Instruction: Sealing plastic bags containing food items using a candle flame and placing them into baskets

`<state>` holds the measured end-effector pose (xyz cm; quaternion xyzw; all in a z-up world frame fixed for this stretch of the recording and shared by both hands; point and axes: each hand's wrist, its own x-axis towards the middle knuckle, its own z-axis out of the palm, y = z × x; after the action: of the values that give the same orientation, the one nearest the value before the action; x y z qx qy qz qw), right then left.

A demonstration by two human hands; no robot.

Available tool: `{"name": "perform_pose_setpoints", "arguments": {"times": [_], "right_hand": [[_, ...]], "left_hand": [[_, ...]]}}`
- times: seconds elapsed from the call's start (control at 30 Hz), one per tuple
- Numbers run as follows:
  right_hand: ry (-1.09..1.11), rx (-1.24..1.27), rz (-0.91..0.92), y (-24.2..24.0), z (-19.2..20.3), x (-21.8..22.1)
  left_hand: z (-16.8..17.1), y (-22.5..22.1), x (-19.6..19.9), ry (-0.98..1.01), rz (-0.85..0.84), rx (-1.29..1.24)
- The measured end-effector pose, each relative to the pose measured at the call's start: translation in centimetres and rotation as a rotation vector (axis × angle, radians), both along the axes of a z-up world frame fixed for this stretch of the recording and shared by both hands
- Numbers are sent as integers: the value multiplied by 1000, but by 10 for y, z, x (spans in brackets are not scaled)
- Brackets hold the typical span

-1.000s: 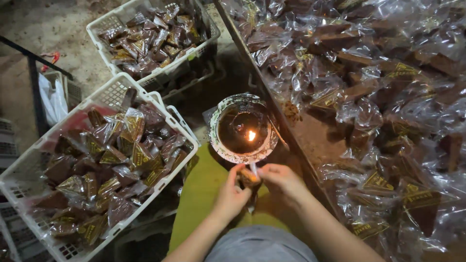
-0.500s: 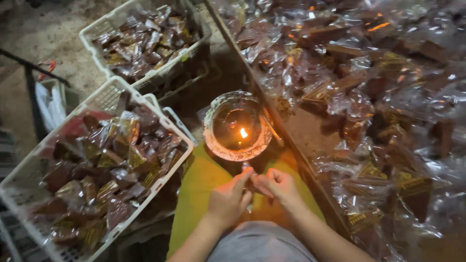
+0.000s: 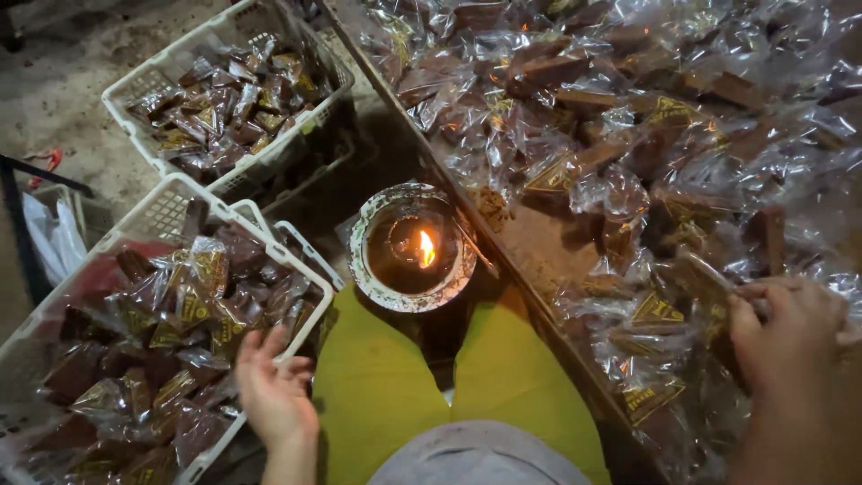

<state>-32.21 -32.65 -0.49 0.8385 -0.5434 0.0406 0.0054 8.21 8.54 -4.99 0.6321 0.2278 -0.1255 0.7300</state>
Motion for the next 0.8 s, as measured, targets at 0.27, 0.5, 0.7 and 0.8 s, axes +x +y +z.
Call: {"name": "perform_pose_setpoints", "arguments": {"times": [0.27, 0.5, 0.7, 0.8], "right_hand": [[-432, 169, 726, 127, 37, 130], [-864, 324, 351, 165, 13, 154], [-976, 214, 384, 147, 23, 152], [-647, 225, 694, 142, 41, 159]], "left_hand": [[75, -84, -72, -314, -1149, 320], [76, -86, -86, -185, -1362, 20], [71, -76, -85, -496, -1350, 66], [73, -73, -75, -718, -1379, 148]]}}
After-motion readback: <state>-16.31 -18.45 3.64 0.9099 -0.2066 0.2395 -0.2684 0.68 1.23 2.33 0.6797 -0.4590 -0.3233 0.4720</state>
